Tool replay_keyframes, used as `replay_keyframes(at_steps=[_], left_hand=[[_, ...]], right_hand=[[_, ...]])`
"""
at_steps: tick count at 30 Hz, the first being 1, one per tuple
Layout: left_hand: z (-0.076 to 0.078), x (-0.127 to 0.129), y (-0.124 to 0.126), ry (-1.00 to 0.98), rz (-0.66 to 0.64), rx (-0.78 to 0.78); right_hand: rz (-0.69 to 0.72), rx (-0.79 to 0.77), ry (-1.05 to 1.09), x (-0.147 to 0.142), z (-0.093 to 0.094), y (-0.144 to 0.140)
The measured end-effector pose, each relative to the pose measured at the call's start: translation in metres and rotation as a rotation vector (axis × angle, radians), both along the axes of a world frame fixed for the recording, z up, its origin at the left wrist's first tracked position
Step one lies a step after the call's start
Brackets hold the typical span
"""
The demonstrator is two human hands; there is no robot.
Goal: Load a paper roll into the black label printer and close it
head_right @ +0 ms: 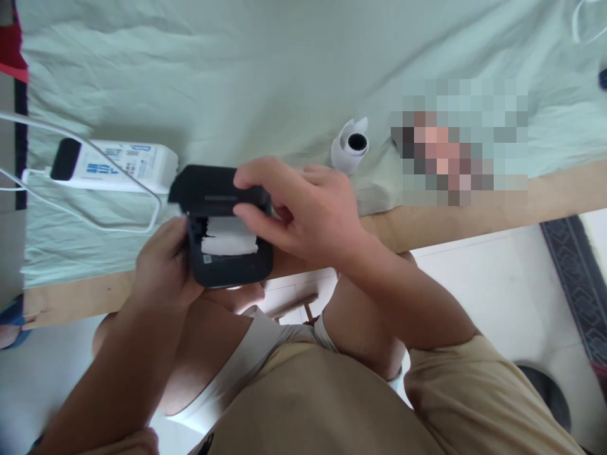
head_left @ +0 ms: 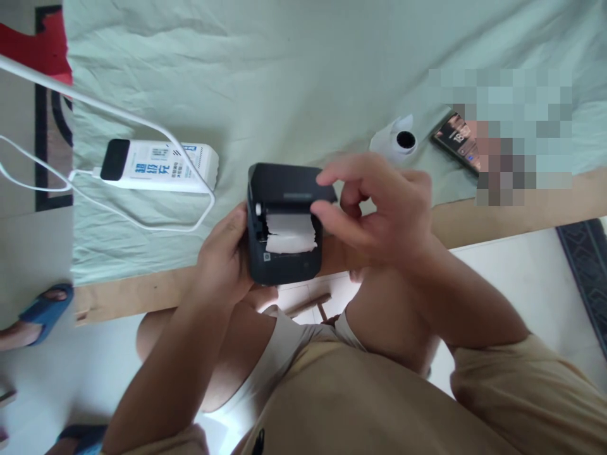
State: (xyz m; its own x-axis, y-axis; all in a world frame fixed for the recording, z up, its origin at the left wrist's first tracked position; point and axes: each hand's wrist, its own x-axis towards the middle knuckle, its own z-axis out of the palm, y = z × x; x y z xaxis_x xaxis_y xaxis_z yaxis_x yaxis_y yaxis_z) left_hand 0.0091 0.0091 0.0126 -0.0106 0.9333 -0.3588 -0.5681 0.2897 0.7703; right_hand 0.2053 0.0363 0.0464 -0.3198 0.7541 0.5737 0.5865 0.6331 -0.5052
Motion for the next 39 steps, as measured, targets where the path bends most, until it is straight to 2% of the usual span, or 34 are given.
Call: replay_keyframes(at_steps=[3, 7, 12, 16, 21, 27, 31, 33, 36, 39], left_hand=[[0.0, 0.0, -0.001, 0.051, -0.043, -0.02], [0.004, -0.003, -0.004, 0.146, -0.152, 0.005], [0.006, -0.003, -0.007, 0.257, -0.147, 0.06], [0.002, -0.005, -0.006, 0.231, -0.152, 0.083], [-0.001, -0.006, -0.007, 0.211, -0.167, 0.104], [-0.002, -0.007, -0.007, 0.246, -0.22, 0.116], [0.0, -0.008, -0.006, 0.212, -0.224, 0.081], [-0.001, -0.008, -0.006, 0.198, -0.189, 0.089], [-0.005, -0.009, -0.006, 0.203, -0.135, 0.118], [-0.007, -0.009, -0.006, 0.204, -0.115, 0.138]], right_hand=[[-0.111, -0.064, 0.133, -0.004, -0.001, 0.001], [-0.143, -0.146, 0.208, -0.006, -0.001, 0.005], [-0.127, -0.139, -0.226, -0.013, -0.004, 0.002], [-0.087, -0.162, -0.4, -0.017, -0.008, 0.0], [-0.076, -0.163, -0.473, -0.015, -0.004, 0.0], [-0.02, -0.352, -0.542, -0.018, 0.003, 0.005], [0.104, -0.406, -0.402, -0.01, 0.007, 0.009], [0.211, -0.445, -0.219, -0.001, 0.01, 0.01], [0.283, -0.594, 0.274, 0.011, 0.012, 0.014], [0.194, -0.699, 0.762, 0.015, 0.005, 0.021]])
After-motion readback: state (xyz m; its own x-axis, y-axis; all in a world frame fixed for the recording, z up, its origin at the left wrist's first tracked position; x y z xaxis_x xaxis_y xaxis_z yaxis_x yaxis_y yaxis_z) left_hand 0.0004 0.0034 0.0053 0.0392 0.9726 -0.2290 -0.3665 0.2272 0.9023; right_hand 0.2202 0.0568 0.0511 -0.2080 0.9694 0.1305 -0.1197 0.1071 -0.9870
